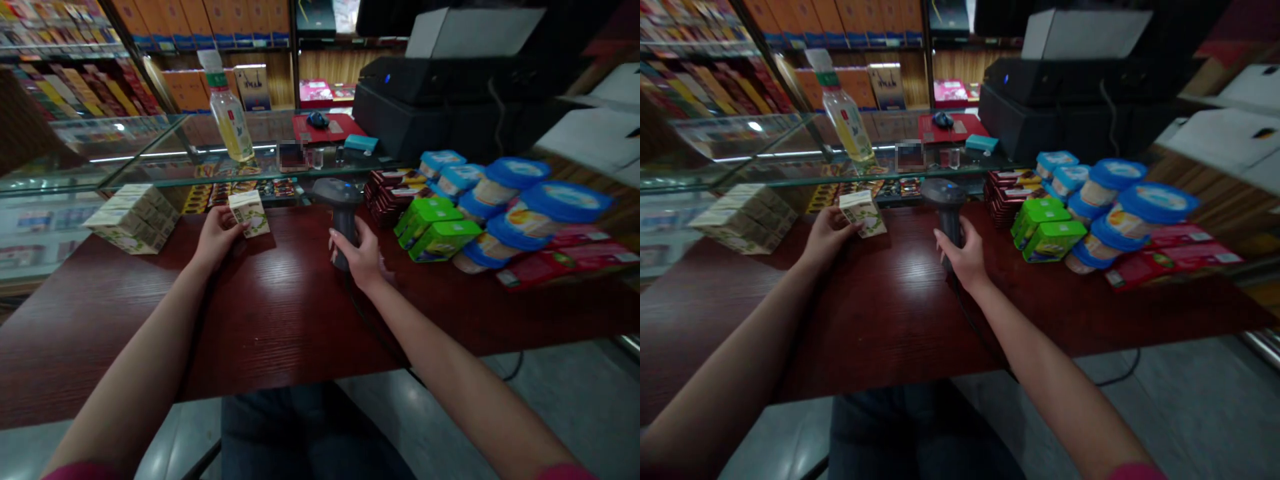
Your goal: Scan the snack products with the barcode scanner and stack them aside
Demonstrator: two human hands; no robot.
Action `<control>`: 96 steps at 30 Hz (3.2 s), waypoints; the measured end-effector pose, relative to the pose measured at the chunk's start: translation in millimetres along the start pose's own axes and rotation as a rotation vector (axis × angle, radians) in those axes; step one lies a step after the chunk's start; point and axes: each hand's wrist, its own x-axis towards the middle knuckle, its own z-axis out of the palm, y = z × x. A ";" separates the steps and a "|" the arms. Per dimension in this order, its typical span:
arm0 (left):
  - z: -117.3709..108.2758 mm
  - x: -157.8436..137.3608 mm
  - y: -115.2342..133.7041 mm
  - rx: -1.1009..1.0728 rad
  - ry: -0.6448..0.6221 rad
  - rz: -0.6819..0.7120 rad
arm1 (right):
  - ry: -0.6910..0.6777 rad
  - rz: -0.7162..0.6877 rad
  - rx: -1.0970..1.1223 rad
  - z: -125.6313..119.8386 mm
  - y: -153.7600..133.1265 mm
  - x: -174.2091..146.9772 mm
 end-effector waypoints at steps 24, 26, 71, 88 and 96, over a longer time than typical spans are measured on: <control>251.2 -55.2 21.2 0.138 -0.214 0.116 | 0.525 -0.239 -0.216 -134.2 -22.0 -65.3; 254.5 -56.2 20.4 0.150 -0.186 0.121 | 0.522 -0.233 -0.215 -133.5 -22.2 -65.9; -132.2 -44.6 1.8 0.740 0.789 -0.081 | -0.493 0.387 0.368 75.6 16.8 -22.0; 79.9 -2.1 -2.8 0.691 0.132 -0.032 | -0.286 0.250 0.284 0.5 17.5 24.0; 58.7 -0.5 -16.9 0.470 -0.154 0.203 | -0.105 0.193 0.326 3.0 21.1 24.7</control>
